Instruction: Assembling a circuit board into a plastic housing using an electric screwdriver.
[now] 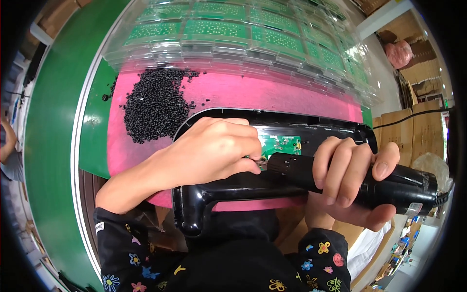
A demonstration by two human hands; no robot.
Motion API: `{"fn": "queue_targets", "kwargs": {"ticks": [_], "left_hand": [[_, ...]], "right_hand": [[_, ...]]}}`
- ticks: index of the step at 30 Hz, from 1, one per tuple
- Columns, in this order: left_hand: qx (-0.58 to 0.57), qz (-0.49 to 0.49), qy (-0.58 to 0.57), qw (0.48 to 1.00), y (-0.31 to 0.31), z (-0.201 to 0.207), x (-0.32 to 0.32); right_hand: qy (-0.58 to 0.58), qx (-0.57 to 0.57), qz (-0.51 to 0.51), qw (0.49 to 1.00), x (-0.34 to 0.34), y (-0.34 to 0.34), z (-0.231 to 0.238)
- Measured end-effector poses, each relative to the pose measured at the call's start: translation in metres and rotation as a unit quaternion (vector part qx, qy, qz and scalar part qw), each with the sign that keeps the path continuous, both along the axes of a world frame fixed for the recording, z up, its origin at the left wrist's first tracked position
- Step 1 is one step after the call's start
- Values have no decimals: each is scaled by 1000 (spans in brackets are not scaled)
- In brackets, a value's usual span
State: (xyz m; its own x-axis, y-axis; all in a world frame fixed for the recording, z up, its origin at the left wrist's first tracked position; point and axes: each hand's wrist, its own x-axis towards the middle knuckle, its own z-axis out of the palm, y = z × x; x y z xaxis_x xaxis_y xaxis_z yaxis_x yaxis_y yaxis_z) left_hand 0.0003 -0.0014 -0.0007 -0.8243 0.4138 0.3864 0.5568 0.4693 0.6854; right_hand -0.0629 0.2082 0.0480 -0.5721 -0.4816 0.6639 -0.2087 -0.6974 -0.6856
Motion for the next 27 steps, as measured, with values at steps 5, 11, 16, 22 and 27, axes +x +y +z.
{"fn": "queue_targets", "kwargs": {"ticks": [5, 11, 16, 22, 27], "left_hand": [[13, -4, -39, 999, 2, 6, -1], [63, -15, -83, 994, 4, 6, -1], [-66, 45, -39, 996, 6, 9, 0], [-104, 44, -78, 991, 5, 8, 2], [-107, 41, -92, 989, 7, 10, 0]], "right_hand": [[-36, -37, -25, 998, 5, 1, 3], [-11, -30, -30, 999, -3, 12, 4], [4, 109, -65, 992, -18, 45, 9], [-39, 172, -88, 980, -14, 44, 1], [-42, 129, -101, 986, -16, 45, -3]]}}
